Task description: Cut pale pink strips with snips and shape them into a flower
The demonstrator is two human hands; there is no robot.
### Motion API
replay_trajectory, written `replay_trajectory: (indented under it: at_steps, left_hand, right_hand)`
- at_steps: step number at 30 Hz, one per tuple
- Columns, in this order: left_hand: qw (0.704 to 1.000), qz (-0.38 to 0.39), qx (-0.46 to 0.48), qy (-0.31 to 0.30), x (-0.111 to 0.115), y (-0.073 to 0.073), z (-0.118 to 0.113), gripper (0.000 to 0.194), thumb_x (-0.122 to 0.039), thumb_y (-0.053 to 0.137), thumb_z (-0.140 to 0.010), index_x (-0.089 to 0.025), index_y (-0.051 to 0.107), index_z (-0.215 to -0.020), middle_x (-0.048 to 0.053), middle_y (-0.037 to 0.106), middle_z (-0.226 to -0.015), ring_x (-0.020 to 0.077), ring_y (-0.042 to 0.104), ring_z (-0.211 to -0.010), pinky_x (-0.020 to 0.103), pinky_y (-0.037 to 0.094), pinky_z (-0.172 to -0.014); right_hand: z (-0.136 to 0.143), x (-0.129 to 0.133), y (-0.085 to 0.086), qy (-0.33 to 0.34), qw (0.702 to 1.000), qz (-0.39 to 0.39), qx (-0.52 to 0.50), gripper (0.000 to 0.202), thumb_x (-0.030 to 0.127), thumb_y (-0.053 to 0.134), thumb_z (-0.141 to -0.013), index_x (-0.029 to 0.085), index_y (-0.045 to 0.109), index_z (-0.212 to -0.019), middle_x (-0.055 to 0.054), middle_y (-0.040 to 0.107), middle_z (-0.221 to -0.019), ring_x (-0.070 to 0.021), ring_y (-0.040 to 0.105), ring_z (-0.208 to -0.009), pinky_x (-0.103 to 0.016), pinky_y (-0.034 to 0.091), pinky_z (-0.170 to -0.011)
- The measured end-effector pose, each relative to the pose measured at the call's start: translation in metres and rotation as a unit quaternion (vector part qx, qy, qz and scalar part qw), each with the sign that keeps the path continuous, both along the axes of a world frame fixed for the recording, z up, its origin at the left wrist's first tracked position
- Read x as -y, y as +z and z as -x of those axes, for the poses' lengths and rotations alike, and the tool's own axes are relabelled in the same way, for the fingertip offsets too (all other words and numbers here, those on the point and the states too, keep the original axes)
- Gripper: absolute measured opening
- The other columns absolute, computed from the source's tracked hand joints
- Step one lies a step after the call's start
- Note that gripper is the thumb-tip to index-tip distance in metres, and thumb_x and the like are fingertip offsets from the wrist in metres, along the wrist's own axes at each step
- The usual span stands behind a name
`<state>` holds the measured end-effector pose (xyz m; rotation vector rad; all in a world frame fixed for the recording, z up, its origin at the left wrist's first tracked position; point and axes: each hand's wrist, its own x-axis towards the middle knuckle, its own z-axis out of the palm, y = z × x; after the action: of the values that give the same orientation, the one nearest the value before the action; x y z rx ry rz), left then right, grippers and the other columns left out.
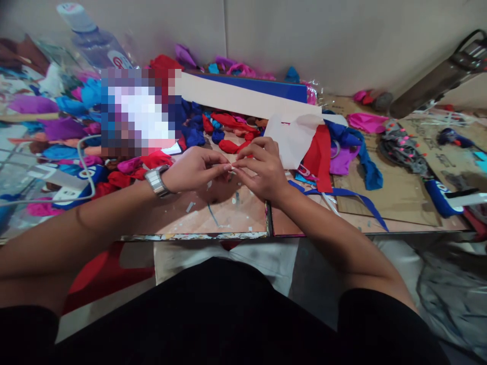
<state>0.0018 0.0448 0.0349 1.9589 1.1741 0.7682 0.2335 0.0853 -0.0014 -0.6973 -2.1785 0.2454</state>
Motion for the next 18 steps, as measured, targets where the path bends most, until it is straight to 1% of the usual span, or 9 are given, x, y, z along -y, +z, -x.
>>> replay_trajectory:
  at_steps: [1,2,6,8,10,12,15,18]
  left_hand:
    - [1.0,-0.021,-0.017,0.008,0.0,0.0,0.0,0.033,-0.041,0.065,-0.099,-0.016,0.08,-0.083,0.004,0.078,-0.075,0.0127,0.067,-0.063,0.023,0.047,-0.059]
    - [0.999,-0.026,-0.02,0.009,0.0,-0.001,0.0,0.033,-0.04,0.065,-0.099,-0.017,0.081,-0.083,0.003,0.079,-0.076,0.0128,0.067,-0.063,0.023,0.047,-0.059]
    - [0.999,0.022,0.019,-0.022,-0.002,-0.002,0.001,0.033,-0.039,0.062,-0.1,-0.015,0.08,-0.085,0.004,0.08,-0.078,0.0133,0.07,-0.066,0.023,0.049,-0.062]
    - [0.999,0.018,0.018,-0.026,-0.002,-0.003,0.001,0.034,-0.04,0.062,-0.1,-0.016,0.08,-0.086,0.004,0.08,-0.078,0.0137,0.07,-0.066,0.023,0.049,-0.063]
    - [1.0,-0.025,-0.009,-0.009,-0.001,-0.005,0.001,0.033,-0.04,0.062,-0.101,-0.017,0.082,-0.088,0.004,0.08,-0.078,0.014,0.07,-0.067,0.024,0.048,-0.063]
    - [0.994,-0.093,-0.053,0.016,0.0,-0.007,0.001,0.032,-0.04,0.061,-0.102,-0.019,0.083,-0.091,0.003,0.08,-0.078,0.0139,0.069,-0.067,0.025,0.045,-0.063]
    - [0.974,-0.189,-0.117,0.035,0.001,-0.014,0.0,0.031,-0.04,0.059,-0.103,-0.021,0.083,-0.097,0.002,0.079,-0.079,0.0143,0.067,-0.065,0.027,0.04,-0.062]
    - [0.948,-0.261,-0.175,0.04,0.001,-0.02,0.0,0.03,-0.038,0.057,-0.104,-0.022,0.082,-0.101,0.004,0.08,-0.084,0.0174,0.07,-0.071,0.03,0.039,-0.063]
  right_hand:
    - [0.0,0.0,0.0,0.0,1.0,0.002,-0.003,0.01,0.044,0.076,-0.093,0.036,0.082,-0.093,-0.005,0.075,-0.102,-0.0352,0.06,-0.119,-0.064,0.047,-0.105]
    - [0.0,0.0,-0.001,0.001,1.0,0.0,-0.005,0.01,0.044,0.076,-0.093,0.036,0.082,-0.093,-0.005,0.075,-0.101,-0.0352,0.06,-0.118,-0.065,0.048,-0.104]
    - [0.0,0.0,0.0,-0.003,1.0,-0.013,-0.002,0.008,0.042,0.078,-0.091,0.037,0.083,-0.093,-0.005,0.076,-0.101,-0.0351,0.061,-0.117,-0.064,0.049,-0.102]
    - [0.001,0.0,0.001,-0.005,1.0,-0.015,-0.001,0.007,0.041,0.078,-0.091,0.036,0.083,-0.093,-0.004,0.076,-0.103,-0.0343,0.06,-0.117,-0.063,0.049,-0.102]
    - [0.002,0.002,0.002,-0.002,1.0,-0.011,-0.007,0.008,0.041,0.078,-0.092,0.034,0.083,-0.091,-0.004,0.076,-0.104,-0.0329,0.06,-0.116,-0.06,0.048,-0.103]
    - [0.004,0.003,0.003,-0.005,1.0,0.002,-0.012,0.011,0.041,0.077,-0.093,0.032,0.082,-0.089,-0.004,0.076,-0.106,-0.0319,0.059,-0.116,-0.057,0.047,-0.104]
    - [0.007,0.004,0.005,-0.023,0.999,0.028,-0.015,0.015,0.042,0.076,-0.093,0.029,0.079,-0.086,-0.005,0.075,-0.106,-0.0318,0.059,-0.117,-0.055,0.044,-0.104]
    - [0.008,0.004,0.005,-0.029,0.998,0.049,-0.016,0.015,0.039,0.076,-0.093,0.027,0.076,-0.084,-0.005,0.074,-0.109,-0.0315,0.058,-0.117,-0.054,0.043,-0.104]
